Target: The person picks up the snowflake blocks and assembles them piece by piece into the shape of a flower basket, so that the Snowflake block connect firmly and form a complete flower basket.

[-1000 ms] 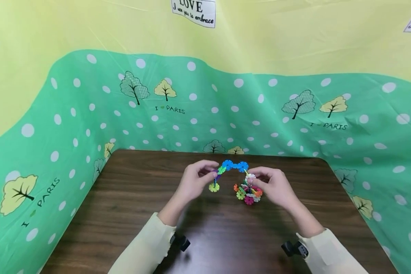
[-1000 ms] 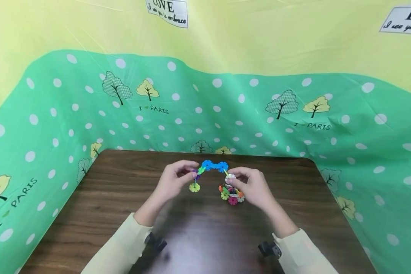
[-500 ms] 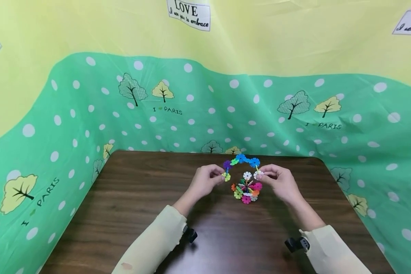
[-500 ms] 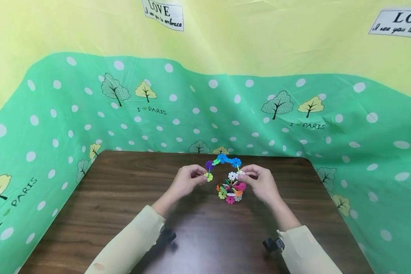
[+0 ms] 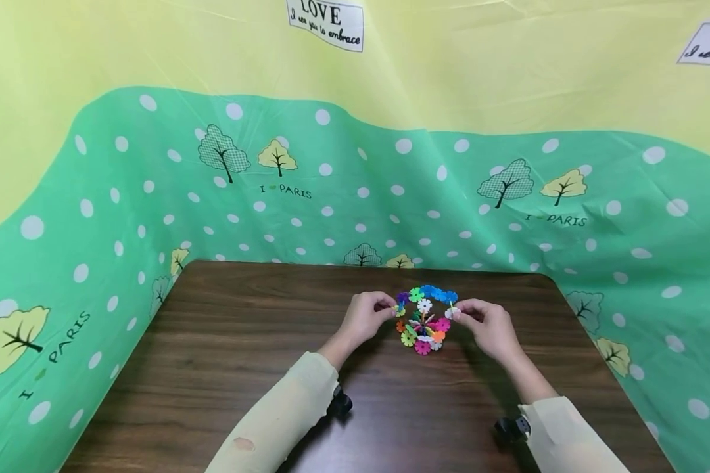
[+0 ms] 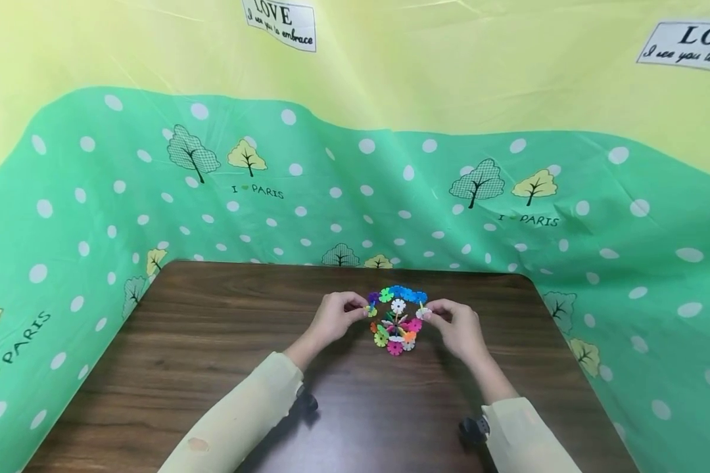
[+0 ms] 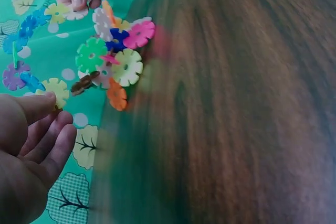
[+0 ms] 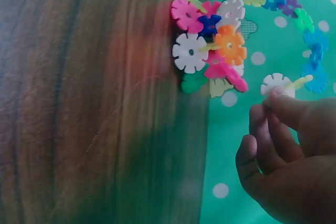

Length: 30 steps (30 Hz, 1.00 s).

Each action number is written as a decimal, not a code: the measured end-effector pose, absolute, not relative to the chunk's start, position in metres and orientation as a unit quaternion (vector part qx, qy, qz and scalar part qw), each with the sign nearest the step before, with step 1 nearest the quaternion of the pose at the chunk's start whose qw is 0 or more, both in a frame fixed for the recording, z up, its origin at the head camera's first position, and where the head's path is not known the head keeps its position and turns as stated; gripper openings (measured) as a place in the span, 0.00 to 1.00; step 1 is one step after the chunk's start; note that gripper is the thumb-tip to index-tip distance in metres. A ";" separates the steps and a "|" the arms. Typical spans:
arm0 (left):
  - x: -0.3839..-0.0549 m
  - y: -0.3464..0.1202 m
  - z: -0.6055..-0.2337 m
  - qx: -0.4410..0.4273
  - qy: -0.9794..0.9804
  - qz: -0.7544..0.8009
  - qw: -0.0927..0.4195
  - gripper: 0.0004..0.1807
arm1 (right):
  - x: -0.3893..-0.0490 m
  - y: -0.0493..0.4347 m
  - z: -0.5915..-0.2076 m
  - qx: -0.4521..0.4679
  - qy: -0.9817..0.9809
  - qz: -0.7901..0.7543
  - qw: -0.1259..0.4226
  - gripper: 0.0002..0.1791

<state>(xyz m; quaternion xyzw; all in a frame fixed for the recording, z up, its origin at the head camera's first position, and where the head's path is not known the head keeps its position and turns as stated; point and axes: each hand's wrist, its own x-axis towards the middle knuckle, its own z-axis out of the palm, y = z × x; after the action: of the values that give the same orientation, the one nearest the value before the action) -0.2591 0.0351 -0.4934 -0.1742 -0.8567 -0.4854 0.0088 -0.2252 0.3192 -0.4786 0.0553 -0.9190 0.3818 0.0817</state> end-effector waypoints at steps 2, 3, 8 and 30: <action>-0.258 0.035 -0.495 -0.179 -0.859 -0.479 0.011 0.03 | -0.223 0.321 -0.480 0.054 -0.920 0.382 0.075 0.08; -0.258 0.035 -0.496 -0.180 -0.860 -0.477 0.012 0.03 | -0.223 0.322 -0.482 0.053 -0.920 0.382 0.072 0.08; -0.258 0.037 -0.499 -0.189 -0.865 -0.465 0.021 0.03 | -0.220 0.325 -0.489 0.052 -0.917 0.389 0.071 0.08; -0.258 0.037 -0.504 -0.196 -0.866 -0.459 0.037 0.02 | -0.222 0.324 -0.501 0.037 -0.906 0.418 0.052 0.08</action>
<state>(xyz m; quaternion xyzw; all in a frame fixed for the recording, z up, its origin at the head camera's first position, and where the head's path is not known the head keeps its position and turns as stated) -0.2578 0.0375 -0.5040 -0.1962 -0.8658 -0.4589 0.0366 -0.2215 0.3241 -0.5015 0.0375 -0.9062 0.4179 0.0520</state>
